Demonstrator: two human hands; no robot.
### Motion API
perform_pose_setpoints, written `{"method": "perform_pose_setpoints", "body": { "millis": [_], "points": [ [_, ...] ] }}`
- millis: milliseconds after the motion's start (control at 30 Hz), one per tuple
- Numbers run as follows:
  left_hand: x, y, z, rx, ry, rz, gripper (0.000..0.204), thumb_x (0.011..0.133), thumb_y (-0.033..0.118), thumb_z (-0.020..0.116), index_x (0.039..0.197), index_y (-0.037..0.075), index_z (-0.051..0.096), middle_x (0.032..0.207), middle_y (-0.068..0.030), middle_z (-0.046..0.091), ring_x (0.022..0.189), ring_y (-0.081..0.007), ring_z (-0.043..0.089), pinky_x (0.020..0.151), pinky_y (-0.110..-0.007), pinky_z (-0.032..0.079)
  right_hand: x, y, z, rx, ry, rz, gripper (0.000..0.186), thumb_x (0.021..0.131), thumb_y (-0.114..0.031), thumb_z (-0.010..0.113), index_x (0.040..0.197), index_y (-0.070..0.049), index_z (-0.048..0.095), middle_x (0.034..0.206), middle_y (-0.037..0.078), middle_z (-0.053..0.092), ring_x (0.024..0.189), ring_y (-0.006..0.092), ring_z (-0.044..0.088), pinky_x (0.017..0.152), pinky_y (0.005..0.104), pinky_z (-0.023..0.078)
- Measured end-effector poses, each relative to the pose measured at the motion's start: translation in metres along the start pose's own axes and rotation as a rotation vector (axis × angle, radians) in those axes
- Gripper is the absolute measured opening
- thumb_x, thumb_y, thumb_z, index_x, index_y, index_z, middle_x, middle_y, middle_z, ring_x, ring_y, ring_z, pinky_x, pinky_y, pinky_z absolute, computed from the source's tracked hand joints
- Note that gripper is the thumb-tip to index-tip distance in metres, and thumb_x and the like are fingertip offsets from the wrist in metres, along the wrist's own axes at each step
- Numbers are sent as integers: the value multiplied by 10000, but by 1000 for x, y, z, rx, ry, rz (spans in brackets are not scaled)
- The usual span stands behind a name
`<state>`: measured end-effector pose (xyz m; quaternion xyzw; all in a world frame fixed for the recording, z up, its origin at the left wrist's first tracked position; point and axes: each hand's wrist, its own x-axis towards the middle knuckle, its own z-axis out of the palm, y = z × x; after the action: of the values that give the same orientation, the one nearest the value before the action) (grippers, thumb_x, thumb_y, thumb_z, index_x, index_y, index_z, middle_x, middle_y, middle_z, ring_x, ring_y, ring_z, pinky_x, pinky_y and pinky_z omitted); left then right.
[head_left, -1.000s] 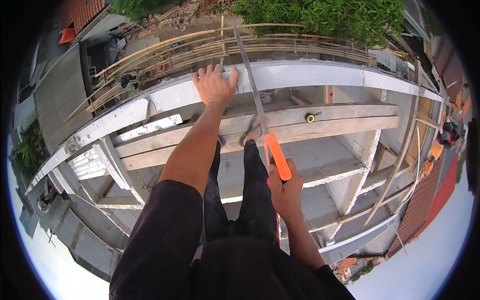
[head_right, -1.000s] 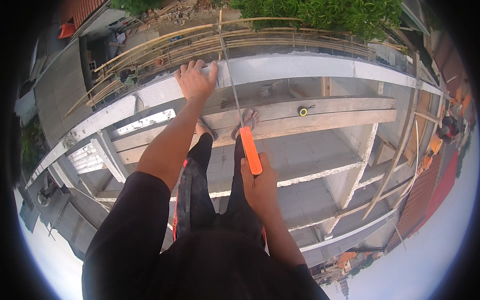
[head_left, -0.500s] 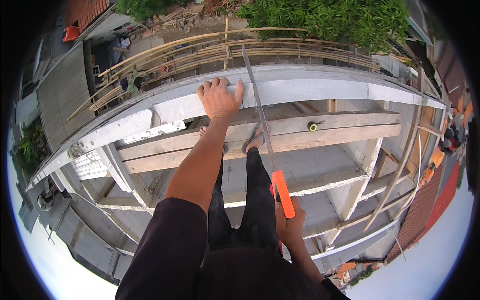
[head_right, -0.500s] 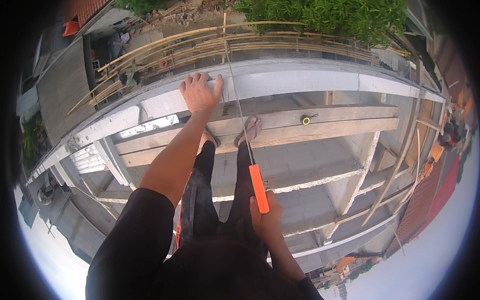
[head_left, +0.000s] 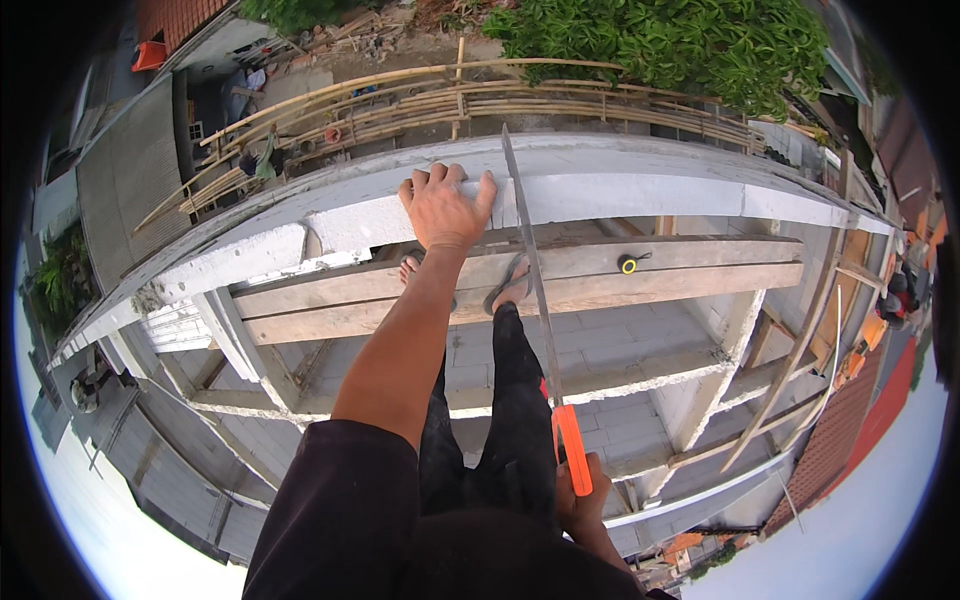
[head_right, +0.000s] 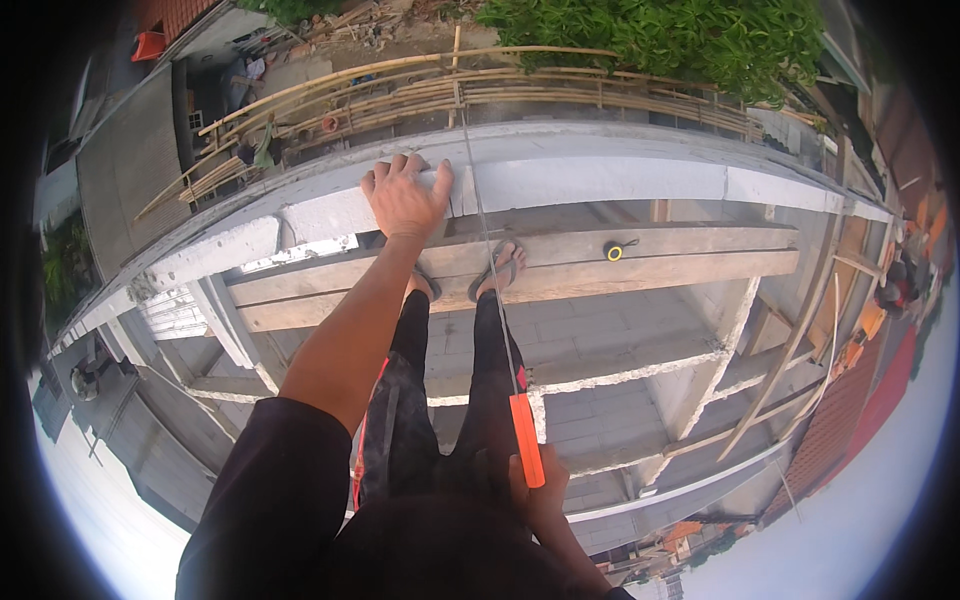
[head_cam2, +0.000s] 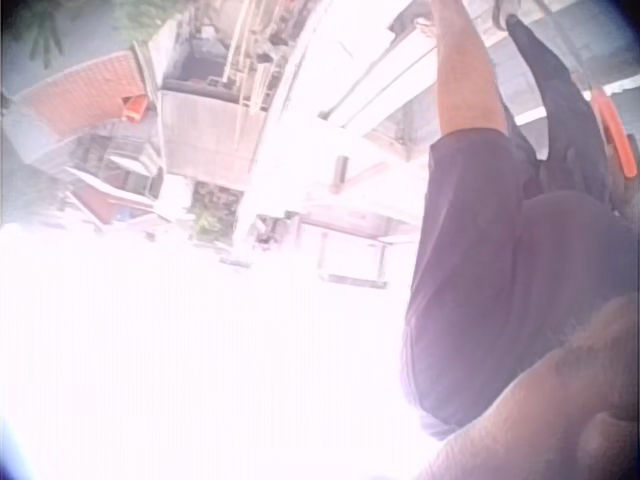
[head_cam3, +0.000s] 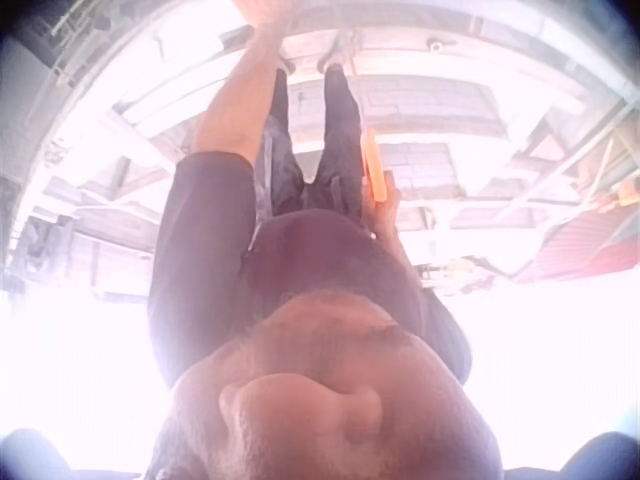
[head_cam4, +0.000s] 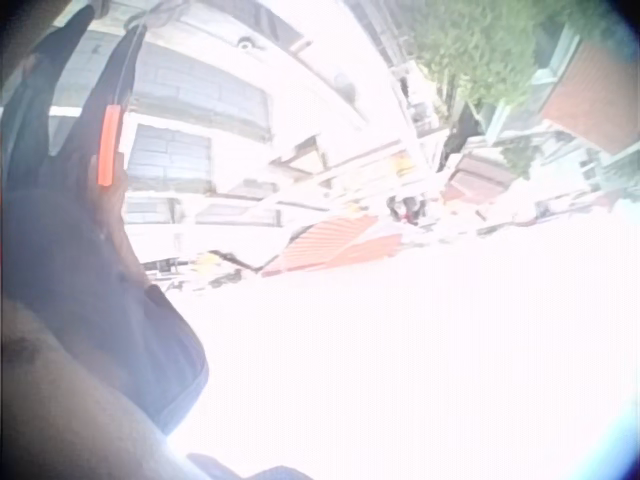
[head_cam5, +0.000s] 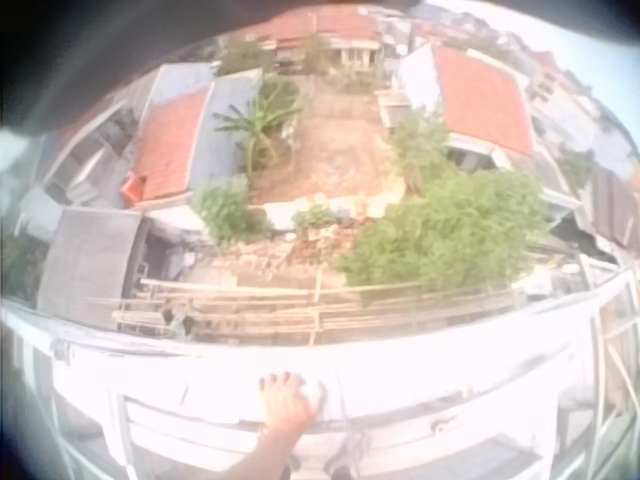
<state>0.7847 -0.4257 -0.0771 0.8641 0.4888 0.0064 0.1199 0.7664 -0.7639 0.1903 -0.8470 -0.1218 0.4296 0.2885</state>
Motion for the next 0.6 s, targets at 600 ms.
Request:
{"method": "perform_pose_setpoints", "body": {
  "millis": [600],
  "points": [
    [-2, 6, -3, -6, -14, 15, 518, 941, 559, 609, 997, 80, 799, 1032, -70, 735, 1067, -310, 611, 1072, -468, 374, 86, -20, 28, 130, 12, -15, 191, 989, -135, 692, 937, 2, 571, 683, 140, 601, 570, 300, 619, 564, 370, 482]
  ]
}}
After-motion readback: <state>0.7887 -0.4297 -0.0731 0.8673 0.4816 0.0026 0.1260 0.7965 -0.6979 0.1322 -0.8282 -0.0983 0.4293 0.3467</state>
